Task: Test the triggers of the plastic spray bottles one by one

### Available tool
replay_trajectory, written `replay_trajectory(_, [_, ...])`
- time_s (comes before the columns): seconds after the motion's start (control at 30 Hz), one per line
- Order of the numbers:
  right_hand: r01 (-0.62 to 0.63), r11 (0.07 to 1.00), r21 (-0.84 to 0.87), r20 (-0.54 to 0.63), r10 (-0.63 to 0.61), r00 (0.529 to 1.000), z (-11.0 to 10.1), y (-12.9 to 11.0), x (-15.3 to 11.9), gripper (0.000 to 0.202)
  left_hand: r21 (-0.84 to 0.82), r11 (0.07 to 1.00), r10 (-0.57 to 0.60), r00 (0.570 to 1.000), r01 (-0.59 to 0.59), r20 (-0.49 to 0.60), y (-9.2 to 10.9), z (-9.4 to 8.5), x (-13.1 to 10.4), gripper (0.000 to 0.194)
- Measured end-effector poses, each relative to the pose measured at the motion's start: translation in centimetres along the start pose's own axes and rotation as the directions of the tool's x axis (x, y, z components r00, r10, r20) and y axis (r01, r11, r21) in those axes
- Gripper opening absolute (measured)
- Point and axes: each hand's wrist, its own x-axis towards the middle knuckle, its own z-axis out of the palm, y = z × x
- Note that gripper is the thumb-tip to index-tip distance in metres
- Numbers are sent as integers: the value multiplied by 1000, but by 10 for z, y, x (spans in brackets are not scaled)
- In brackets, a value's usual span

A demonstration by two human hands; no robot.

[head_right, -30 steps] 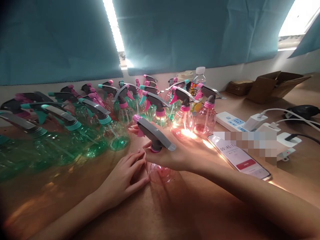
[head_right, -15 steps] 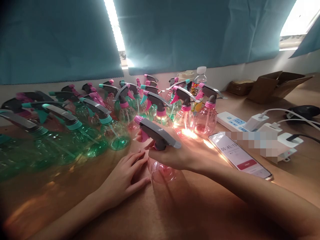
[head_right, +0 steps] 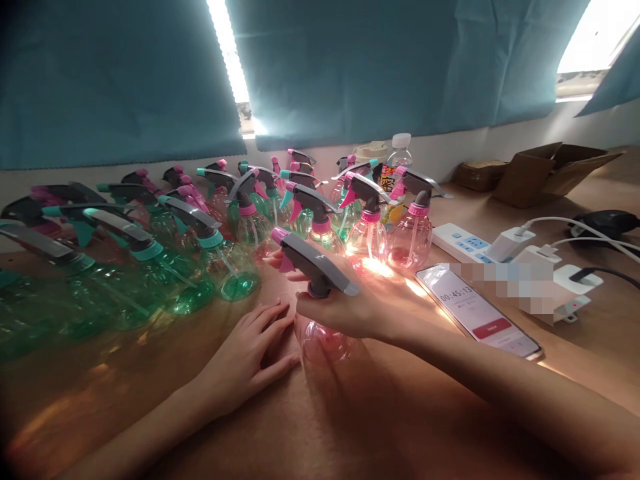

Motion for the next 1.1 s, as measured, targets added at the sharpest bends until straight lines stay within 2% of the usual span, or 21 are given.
replay_trajectory(0.27, [51,998,30,-58,-49,997,7,15,-4,62,4,1000,-4,1000,4,7,2,0,1,48])
replay_trajectory(0.57, [37,998,50,-57,-34,998,7,21,-6,62,21,1000,0,1000,-1,12,1,1,1,49])
replay_trajectory(0.77, [47,991,125,-8,-47,999,6,18,-5,65,13,1000,7,1000,-7,1,0,1,1,50])
replay_trajectory(1.1, [23,996,89,17,-25,1000,5,20,-5,61,-9,1000,4,1000,-5,-17,1,1,1,48])
